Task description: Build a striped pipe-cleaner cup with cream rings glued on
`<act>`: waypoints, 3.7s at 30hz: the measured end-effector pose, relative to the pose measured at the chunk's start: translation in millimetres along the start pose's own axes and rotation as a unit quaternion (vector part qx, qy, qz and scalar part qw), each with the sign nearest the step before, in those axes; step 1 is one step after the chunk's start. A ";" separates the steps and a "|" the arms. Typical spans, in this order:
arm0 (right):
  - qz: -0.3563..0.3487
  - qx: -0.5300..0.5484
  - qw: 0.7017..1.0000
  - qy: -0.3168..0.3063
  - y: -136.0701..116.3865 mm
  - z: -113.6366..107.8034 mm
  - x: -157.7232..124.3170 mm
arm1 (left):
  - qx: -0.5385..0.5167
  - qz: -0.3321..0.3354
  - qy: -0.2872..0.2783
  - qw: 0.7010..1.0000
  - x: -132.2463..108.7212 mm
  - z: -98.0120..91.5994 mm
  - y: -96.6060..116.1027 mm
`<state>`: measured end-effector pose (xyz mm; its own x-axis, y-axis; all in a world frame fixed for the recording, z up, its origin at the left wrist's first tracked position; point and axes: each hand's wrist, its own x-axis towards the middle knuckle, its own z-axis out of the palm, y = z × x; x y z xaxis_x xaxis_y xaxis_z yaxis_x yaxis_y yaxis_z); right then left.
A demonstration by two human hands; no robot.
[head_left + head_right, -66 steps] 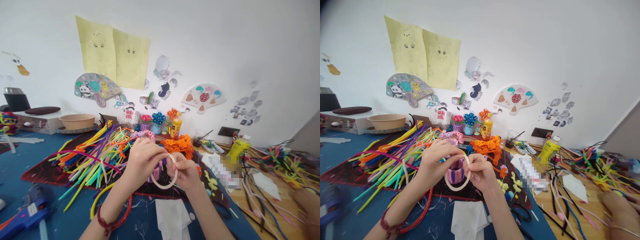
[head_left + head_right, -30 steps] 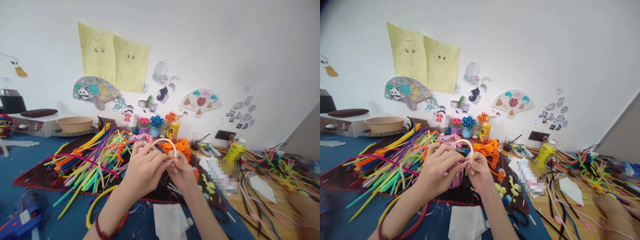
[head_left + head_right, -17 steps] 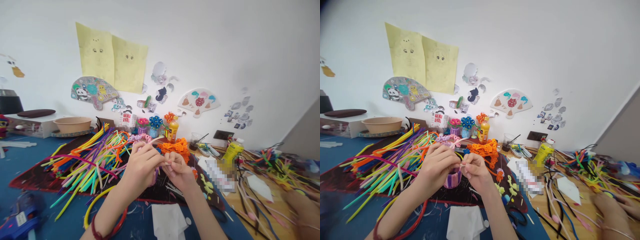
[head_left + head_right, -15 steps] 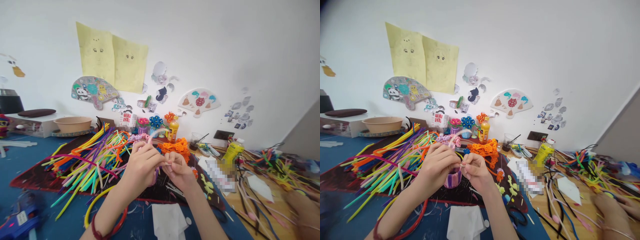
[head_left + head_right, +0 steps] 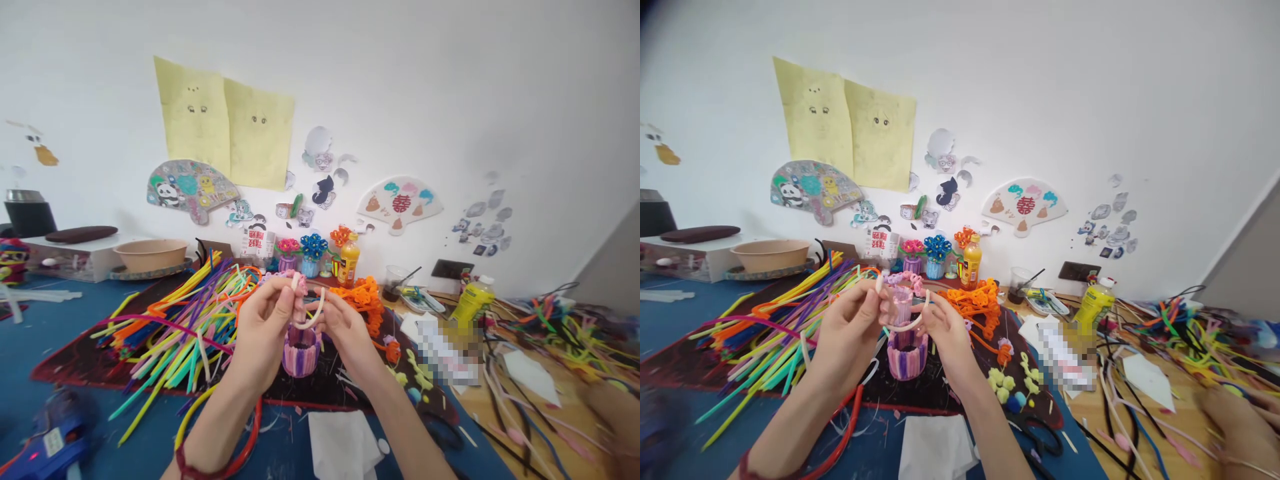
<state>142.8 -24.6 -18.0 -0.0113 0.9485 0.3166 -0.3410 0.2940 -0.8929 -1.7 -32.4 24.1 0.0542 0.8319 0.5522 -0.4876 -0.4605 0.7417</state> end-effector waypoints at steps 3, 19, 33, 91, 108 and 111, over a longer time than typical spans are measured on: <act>-0.035 -0.033 0.998 0.041 -2.9 -2.7 -0.7 | -0.048 -0.046 0.009 0.998 4.1 0.2 1.4; -0.180 -0.403 0.892 0.101 -12.6 -9.4 -9.2 | 0.490 0.110 -0.113 0.857 7.2 -8.7 -7.3; -0.268 -0.473 0.836 0.070 -11.2 -14.5 -8.0 | 0.506 0.121 -0.120 0.846 7.4 -8.2 -7.7; -0.455 -0.616 0.642 0.038 -17.5 -12.1 -13.2 | 0.507 0.147 -0.025 0.849 2.4 -7.8 -22.2; -0.351 -0.515 0.782 -0.010 -18.1 -14.5 -11.5 | 0.563 0.297 -0.143 0.758 3.5 -15.1 -24.3; -0.325 -0.464 0.824 0.003 -18.2 -12.9 -11.2 | 0.563 0.295 -0.153 0.757 4.5 -16.6 -24.0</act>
<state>161.2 -39.0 -9.4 -0.1051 0.5540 0.8258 0.5927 0.7017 -0.3953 -4.2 -12.4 2.5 0.3995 0.3483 0.8480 0.5371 -0.8385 0.0913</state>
